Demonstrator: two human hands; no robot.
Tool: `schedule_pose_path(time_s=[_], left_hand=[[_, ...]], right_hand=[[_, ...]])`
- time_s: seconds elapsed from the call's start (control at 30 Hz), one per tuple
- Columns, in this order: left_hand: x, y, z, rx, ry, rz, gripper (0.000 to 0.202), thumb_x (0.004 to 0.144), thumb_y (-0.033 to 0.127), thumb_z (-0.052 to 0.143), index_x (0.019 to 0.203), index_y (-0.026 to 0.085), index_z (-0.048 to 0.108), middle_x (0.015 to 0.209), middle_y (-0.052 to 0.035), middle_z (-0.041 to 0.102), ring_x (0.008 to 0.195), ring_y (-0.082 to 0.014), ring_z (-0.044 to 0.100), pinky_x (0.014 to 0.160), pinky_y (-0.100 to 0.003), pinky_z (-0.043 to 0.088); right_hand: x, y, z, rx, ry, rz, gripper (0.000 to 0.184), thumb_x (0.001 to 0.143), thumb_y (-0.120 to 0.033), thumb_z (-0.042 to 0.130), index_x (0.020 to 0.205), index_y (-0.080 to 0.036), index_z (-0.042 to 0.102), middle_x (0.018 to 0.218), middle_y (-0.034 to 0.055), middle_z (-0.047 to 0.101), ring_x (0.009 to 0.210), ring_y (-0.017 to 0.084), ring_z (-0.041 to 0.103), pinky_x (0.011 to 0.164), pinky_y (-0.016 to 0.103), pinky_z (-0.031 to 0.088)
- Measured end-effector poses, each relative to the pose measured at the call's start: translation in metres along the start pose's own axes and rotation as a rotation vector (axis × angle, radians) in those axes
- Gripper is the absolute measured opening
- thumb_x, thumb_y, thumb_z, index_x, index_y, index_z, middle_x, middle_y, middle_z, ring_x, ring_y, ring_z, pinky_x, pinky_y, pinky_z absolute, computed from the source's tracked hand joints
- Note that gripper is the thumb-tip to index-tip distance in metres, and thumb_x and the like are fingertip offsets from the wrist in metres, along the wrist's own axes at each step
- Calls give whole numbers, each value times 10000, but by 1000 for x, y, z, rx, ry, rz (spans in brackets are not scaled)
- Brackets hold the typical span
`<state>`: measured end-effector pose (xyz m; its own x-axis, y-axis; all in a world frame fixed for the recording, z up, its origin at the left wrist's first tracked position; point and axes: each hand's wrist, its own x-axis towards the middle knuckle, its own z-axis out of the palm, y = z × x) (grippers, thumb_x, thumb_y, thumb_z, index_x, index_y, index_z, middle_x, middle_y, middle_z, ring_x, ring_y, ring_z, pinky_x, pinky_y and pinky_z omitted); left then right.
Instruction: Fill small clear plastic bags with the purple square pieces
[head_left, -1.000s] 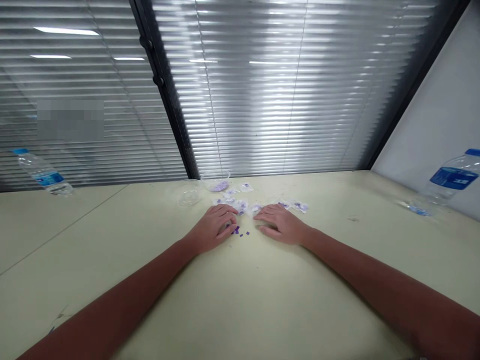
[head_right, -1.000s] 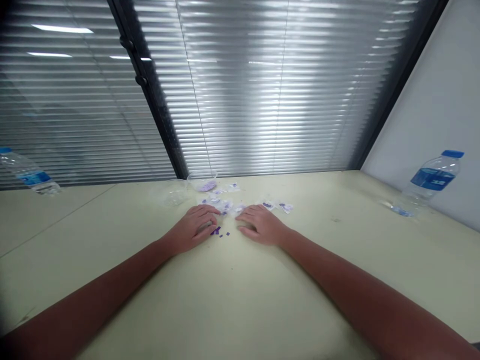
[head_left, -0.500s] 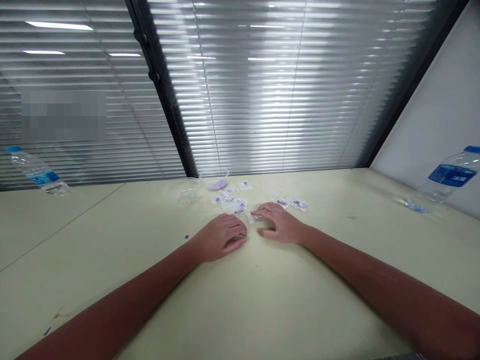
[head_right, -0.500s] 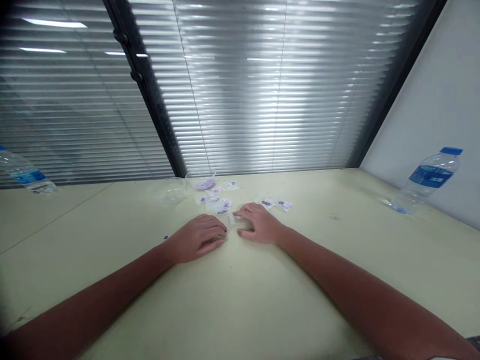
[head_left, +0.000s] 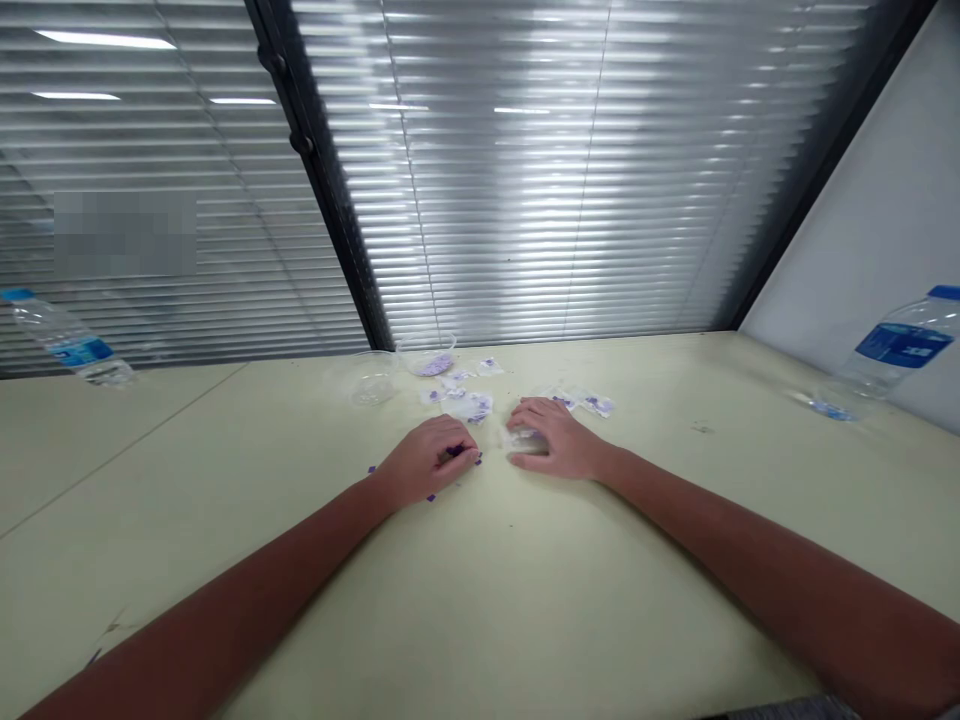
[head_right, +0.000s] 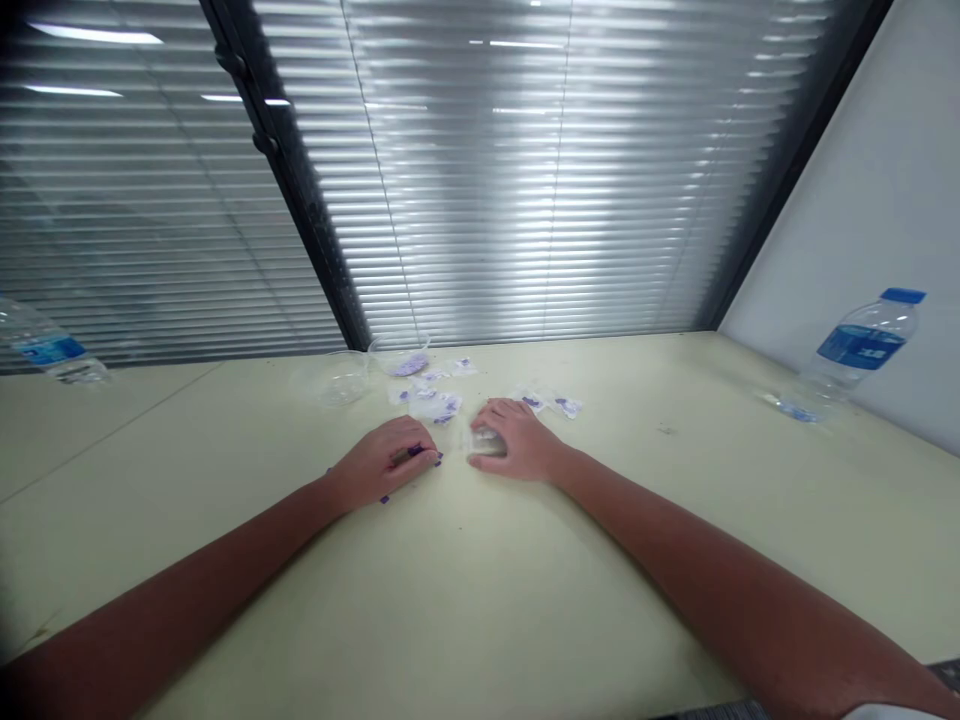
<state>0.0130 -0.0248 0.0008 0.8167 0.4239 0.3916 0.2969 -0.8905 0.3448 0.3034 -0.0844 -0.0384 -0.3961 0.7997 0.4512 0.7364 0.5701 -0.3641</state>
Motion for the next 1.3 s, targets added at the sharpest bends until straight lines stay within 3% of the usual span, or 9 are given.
schedule_pose_path(time_s=[0.17,0.4,0.93,1.3], left_hand=[[-1,-2,1,5,4,17,334,1101,386,531,856,231,697,834,-40,731,864,-211,646,851,-353,493],[0,-3,2,20,-4,30,316,1096,363,546,846,227,683,833,-39,724,869,-209,636,841,-342,486],[-2,-10,1,4,-21,1,224,1077,355,586,941,240,722,976,-41,739,971,-213,665,875,-343,511],[3,-16,4,24,-62,-33,190,1052,397,617,1066,250,735,1049,-52,726,1010,-238,652,948,-385,495]], right_hand=[[1,-2,-1,-1,-27,-2,586,931,-508,792,1435,-261,624,1458,141,669,1462,367,536,1218,597,389],[1,-3,-4,58,-44,34,413,883,-480,833,1165,-256,631,1349,118,683,1364,341,583,1187,567,382],[3,-6,-9,118,-12,5,350,933,-517,805,1113,-254,659,1176,87,739,1119,295,667,1025,464,477],[2,-1,-8,92,-29,-1,375,967,-545,759,1180,-241,704,1240,106,728,1163,299,662,1075,474,441]])
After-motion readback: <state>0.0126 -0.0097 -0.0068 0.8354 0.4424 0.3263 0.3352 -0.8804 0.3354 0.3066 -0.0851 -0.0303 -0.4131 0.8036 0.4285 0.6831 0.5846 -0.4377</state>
